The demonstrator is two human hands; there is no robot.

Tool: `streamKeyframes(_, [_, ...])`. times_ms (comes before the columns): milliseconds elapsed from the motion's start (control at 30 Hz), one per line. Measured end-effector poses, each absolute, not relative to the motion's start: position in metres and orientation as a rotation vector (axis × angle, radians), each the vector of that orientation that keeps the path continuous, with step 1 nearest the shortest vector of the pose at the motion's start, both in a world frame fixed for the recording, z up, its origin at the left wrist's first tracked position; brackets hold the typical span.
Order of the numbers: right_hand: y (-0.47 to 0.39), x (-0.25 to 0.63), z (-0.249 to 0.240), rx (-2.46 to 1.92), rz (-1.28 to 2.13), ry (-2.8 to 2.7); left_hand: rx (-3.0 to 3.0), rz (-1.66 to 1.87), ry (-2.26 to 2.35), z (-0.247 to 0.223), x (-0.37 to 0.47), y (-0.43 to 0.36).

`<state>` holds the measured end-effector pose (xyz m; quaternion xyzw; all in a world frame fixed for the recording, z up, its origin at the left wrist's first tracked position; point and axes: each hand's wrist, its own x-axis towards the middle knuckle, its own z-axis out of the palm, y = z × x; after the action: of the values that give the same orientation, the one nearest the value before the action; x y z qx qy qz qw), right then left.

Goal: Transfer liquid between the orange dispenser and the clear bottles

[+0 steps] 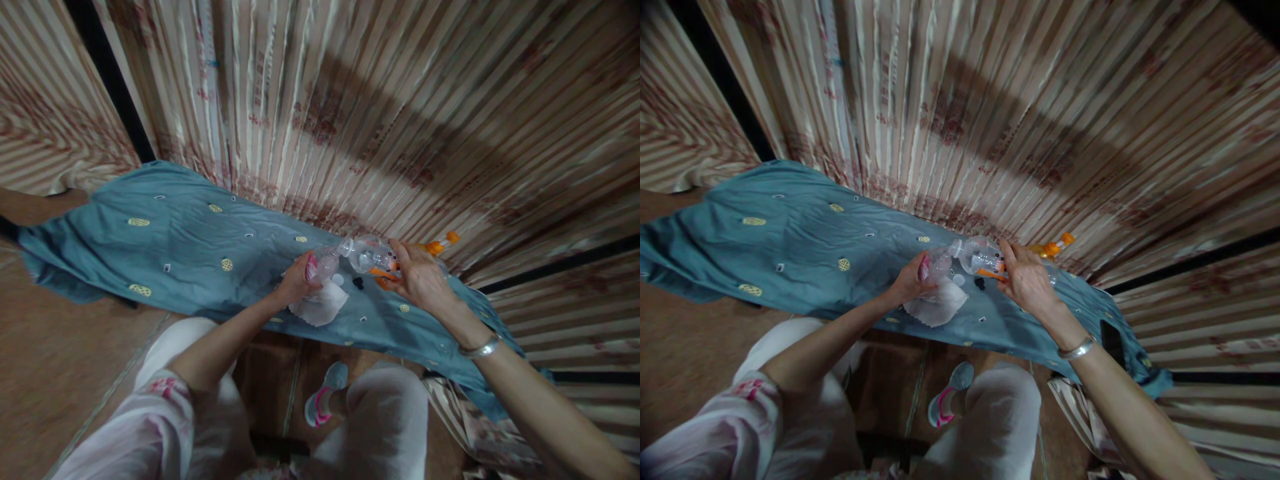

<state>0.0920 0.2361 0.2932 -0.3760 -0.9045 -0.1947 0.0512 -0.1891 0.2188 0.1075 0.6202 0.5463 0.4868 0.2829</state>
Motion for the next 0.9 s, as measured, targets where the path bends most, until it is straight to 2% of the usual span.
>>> streamKeyframes(900, [0.2353, 0.0894, 0.2955, -1.159, -0.618, -2.768, 1.677, 1.265, 1.48, 0.1131, -0.1893, 0.2165])
